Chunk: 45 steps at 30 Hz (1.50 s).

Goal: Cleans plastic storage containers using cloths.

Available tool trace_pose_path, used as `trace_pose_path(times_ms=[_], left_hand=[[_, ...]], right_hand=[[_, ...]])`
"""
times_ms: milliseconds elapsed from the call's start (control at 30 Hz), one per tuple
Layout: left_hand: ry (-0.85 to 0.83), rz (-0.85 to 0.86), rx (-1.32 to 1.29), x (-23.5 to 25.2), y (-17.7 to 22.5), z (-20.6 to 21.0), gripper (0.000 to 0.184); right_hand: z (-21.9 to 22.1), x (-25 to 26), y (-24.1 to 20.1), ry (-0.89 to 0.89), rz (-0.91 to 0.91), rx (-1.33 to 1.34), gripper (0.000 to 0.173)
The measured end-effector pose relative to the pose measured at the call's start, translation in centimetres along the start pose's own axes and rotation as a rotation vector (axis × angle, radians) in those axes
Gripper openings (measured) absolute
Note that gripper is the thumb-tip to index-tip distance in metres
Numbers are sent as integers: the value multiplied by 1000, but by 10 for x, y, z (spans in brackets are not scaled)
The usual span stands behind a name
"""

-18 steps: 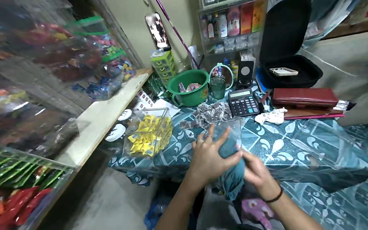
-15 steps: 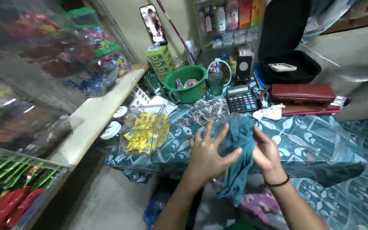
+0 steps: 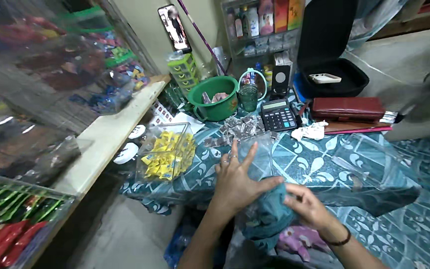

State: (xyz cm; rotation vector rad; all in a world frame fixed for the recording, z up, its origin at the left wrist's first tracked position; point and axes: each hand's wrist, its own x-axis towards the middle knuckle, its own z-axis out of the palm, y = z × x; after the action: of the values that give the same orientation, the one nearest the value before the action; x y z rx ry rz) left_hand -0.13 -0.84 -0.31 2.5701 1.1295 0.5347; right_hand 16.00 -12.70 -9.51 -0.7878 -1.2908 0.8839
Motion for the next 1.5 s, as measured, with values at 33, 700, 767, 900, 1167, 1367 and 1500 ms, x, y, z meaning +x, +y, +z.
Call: trace_pose_path(times_ms=[33,700,767,900,1167,1367,1500], left_hand=[[-11,8,-17,-1,-1,-2,111],[470,729,179,-63,-45,31,71],[477,716,167,-64,-46,31,71],[504,723,127,-68,-49,28,63],[530,786,235,-76,-47,28,56],[483,893,290,-80,-52,13,44],[442,932,321,-87,-50,-2,42]], right_hand=[[-10,0,-6,76,-6,33,26],[-46,75,-27,-193,43,-765,38],[-35,66,-38,-220,-97,-675,35],[-22,62,-54,-340,-307,-494,30],[-55,80,-36,-178,74,-694,45],[-53,84,-45,-297,75,-745,58],[-50,91,-50,-398,-85,-633,55]])
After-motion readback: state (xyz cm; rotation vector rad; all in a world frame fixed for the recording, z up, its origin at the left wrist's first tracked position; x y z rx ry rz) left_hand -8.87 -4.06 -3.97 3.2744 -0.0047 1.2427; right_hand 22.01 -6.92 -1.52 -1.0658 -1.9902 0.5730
